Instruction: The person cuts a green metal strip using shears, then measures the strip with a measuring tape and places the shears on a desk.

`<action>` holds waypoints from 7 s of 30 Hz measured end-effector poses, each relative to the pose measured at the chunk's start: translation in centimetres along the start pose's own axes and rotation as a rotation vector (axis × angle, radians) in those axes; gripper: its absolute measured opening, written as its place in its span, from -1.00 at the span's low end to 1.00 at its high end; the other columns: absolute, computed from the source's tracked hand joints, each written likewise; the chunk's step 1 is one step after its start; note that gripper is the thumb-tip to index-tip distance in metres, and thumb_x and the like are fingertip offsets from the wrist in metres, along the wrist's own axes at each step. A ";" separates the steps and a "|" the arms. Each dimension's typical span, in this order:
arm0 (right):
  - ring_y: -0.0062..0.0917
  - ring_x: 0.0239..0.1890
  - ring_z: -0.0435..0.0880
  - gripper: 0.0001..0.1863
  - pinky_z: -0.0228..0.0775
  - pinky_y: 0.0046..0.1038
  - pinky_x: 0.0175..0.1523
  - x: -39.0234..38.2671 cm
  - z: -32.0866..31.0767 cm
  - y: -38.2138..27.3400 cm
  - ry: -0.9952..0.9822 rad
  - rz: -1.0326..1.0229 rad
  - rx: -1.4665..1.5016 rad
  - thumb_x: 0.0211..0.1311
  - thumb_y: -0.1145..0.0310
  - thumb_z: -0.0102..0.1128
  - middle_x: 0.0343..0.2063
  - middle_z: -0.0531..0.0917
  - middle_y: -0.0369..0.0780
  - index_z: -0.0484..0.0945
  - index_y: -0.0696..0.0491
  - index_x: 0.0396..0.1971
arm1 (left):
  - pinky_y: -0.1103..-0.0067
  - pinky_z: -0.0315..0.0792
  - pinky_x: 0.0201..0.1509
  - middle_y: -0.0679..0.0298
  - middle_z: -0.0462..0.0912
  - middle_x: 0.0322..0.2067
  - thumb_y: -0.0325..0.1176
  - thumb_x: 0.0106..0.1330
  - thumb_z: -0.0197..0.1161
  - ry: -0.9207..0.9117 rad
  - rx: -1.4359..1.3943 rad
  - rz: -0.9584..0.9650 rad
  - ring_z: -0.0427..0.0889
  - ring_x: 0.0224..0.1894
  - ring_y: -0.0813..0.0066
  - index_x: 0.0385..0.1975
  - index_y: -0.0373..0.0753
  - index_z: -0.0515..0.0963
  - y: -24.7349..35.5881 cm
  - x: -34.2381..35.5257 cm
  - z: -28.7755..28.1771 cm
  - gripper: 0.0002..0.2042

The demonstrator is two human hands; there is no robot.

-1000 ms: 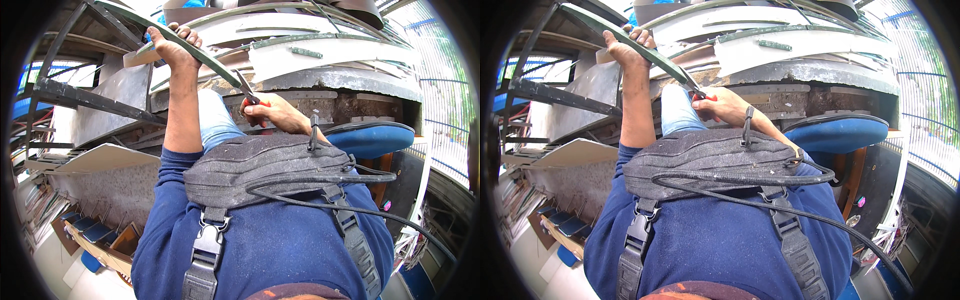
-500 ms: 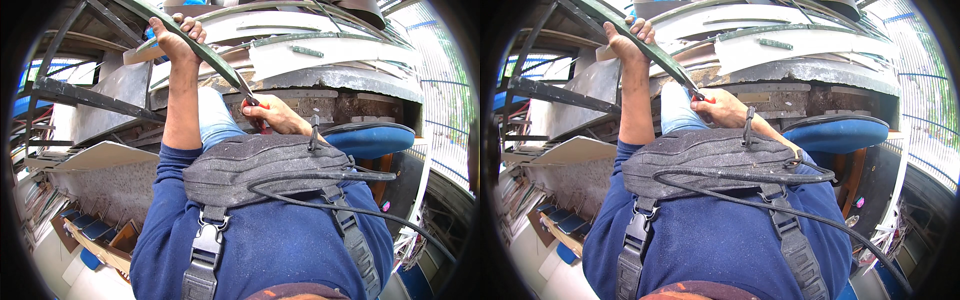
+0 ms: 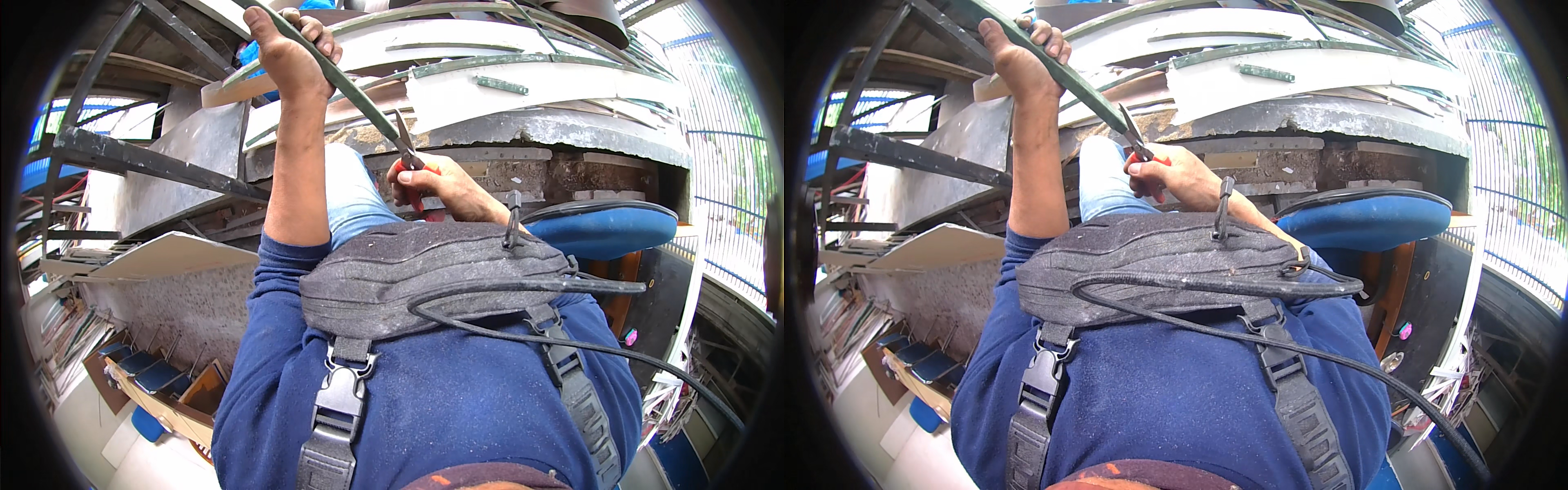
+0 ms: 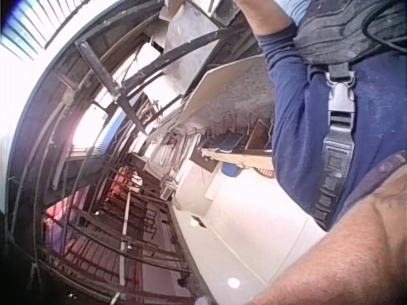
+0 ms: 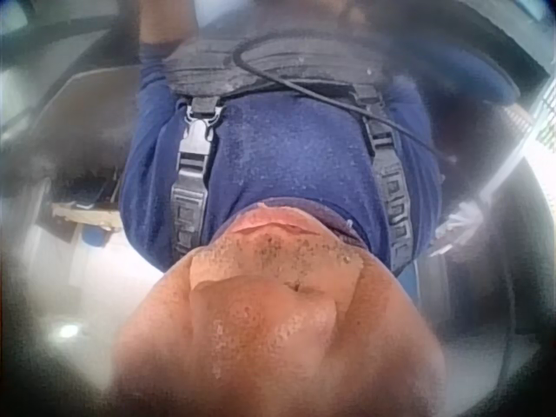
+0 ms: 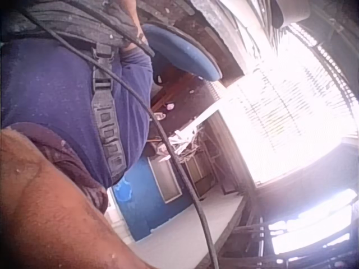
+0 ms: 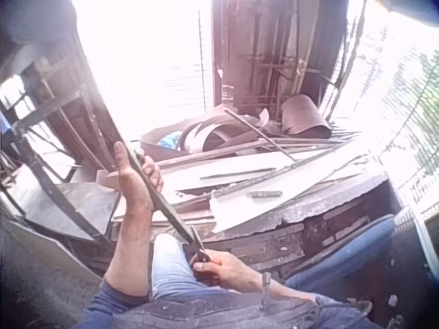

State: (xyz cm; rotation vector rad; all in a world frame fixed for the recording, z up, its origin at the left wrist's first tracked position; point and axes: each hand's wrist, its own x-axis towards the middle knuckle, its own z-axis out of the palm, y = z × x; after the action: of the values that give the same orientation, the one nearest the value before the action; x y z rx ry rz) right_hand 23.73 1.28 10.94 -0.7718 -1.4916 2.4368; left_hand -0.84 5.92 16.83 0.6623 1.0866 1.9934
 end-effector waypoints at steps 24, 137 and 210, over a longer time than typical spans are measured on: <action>-0.77 -0.65 0.35 -0.76 0.18 -0.64 -0.57 0.1 0.8 -0.2 0.017 0.160 0.144 0.37 0.20 0.10 -0.65 0.40 -0.46 0.46 0.03 -0.41 | 0.64 0.22 -0.59 0.39 0.26 -0.58 0.33 0.43 -0.31 -0.088 -0.075 -0.014 0.28 -0.62 0.59 -0.33 -0.08 0.24 -0.3 0.8 -1.1 -0.47; -0.36 -0.23 0.65 -0.52 0.49 -0.29 -0.08 -79.0 -37.1 40.9 2.068 -0.257 -0.093 0.13 0.06 0.22 -0.22 0.62 -0.18 0.52 0.06 -0.03 | 0.56 0.45 -0.20 0.33 0.56 -0.43 -0.38 0.24 0.26 -0.781 0.519 -0.824 0.58 -0.36 0.51 -0.12 -0.27 0.54 -26.5 -55.3 29.8 -0.76; -0.30 -0.31 0.71 -0.69 0.48 -0.39 -0.15 -52.2 0.5 14.4 1.784 -0.182 -0.262 0.19 0.18 0.19 -0.43 0.69 -0.10 0.63 0.09 -0.21 | 0.56 0.52 -0.26 0.23 0.53 -0.35 -0.22 0.28 0.08 -1.122 -0.300 -0.749 0.55 -0.43 0.51 -0.09 -0.26 0.38 -18.8 -50.1 37.8 -0.70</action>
State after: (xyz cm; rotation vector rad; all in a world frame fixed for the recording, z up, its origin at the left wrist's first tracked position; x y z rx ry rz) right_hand 69.43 -27.38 16.07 -1.8689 -0.8614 0.5858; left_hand 62.52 -10.45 15.61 0.8614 0.2413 0.8425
